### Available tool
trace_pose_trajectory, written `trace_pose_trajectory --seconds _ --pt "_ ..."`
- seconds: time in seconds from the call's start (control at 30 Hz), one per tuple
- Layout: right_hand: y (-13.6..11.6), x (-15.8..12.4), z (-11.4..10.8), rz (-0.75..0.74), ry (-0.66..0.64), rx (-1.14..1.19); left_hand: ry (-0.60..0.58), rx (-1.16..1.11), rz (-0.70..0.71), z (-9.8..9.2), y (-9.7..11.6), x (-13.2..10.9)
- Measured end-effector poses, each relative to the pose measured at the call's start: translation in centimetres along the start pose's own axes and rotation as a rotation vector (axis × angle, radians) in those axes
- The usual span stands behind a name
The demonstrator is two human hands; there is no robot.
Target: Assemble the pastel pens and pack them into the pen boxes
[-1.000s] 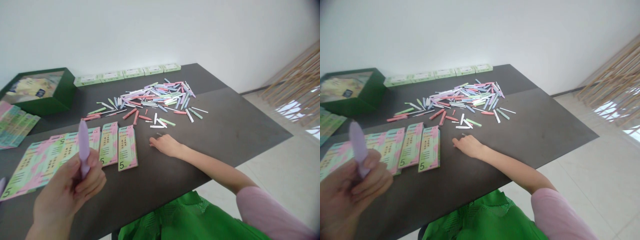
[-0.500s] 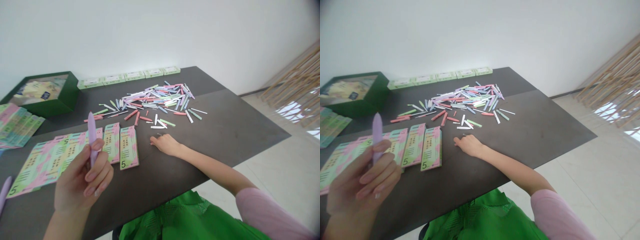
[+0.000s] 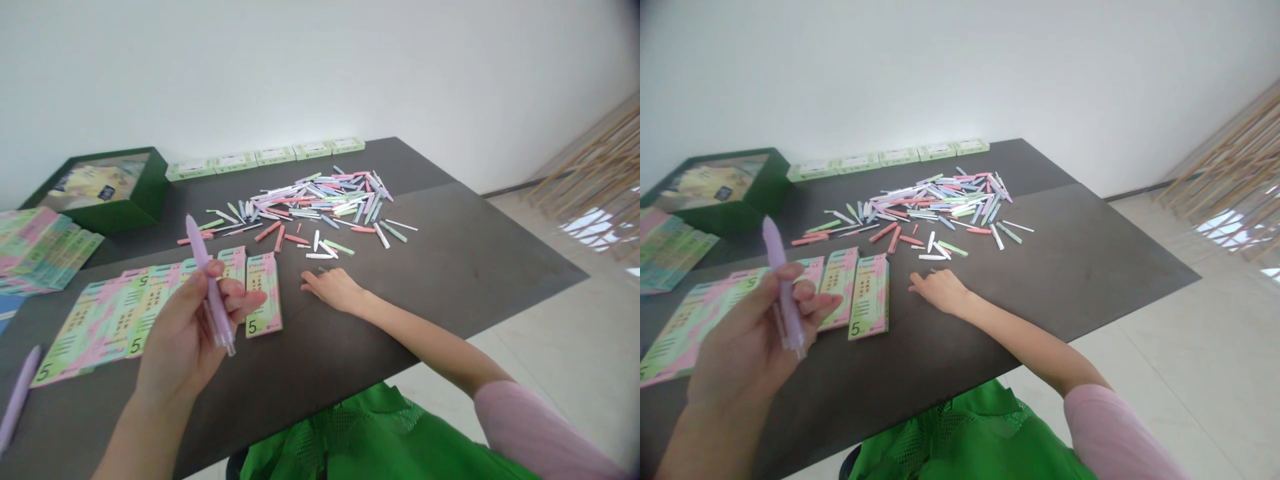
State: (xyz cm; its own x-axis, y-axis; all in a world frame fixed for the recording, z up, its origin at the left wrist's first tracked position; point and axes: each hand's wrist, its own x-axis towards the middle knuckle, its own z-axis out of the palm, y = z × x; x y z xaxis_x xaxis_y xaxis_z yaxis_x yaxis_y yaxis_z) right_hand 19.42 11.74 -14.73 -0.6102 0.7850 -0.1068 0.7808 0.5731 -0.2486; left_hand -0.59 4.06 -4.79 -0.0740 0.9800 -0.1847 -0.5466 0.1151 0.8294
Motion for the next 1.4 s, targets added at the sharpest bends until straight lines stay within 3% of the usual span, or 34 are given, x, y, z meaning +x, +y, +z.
trace_pose_trajectory --seconds 0.17,0.3,0.37,0.5,0.7,0.8,0.93,1.0,1.07,1.2,1.27,1.33,1.4 --pt "-0.4 -0.2 -3.8 0.038 0.188 0.200 -0.214 0.436 0.242 -0.4 -0.5 0.0" --pt "-1.5 -0.3 -8.7 -0.204 0.392 0.797 -0.220 1.010 0.505 -0.8 -0.6 -0.1" --pt "-2.1 -0.7 -10.8 -0.281 0.403 0.872 -0.247 1.202 0.623 -1.2 -0.4 -0.1" --pt "-3.0 -2.2 -13.3 -0.387 0.322 0.677 -0.263 1.405 0.695 -2.0 0.2 0.1" --pt "-4.2 -3.0 -13.9 -0.479 0.104 0.141 -0.364 1.957 0.751 -1.7 0.9 -0.1" --pt "-4.8 -3.4 -13.5 -0.549 -0.006 -0.058 -0.431 2.020 0.666 -1.5 1.6 -0.5" --pt "-4.9 -4.2 -12.6 -0.549 0.096 -0.249 -0.514 1.923 0.306 -1.0 2.5 -1.1" --pt "-4.5 -4.3 -12.2 -0.493 0.061 -0.133 -0.526 1.984 0.267 -0.6 2.5 -1.1" --pt "-3.8 -4.2 -11.9 -0.423 -0.047 0.109 -0.566 2.112 0.332 -0.2 2.1 -0.9" --pt "-2.9 -3.6 -11.2 -0.290 -0.450 0.622 -0.717 2.266 0.503 0.2 1.3 -0.5" --pt "-2.8 -3.4 -10.7 -0.254 -0.635 0.763 -0.774 2.266 0.462 0.5 1.2 -0.6" --pt "-3.0 -3.6 -10.4 -0.285 -0.650 0.700 -0.818 2.211 0.332 0.8 1.4 -0.7" --pt "-3.3 -3.9 -10.2 -0.339 -0.507 0.454 -0.832 2.129 0.203 1.3 1.7 -0.8"
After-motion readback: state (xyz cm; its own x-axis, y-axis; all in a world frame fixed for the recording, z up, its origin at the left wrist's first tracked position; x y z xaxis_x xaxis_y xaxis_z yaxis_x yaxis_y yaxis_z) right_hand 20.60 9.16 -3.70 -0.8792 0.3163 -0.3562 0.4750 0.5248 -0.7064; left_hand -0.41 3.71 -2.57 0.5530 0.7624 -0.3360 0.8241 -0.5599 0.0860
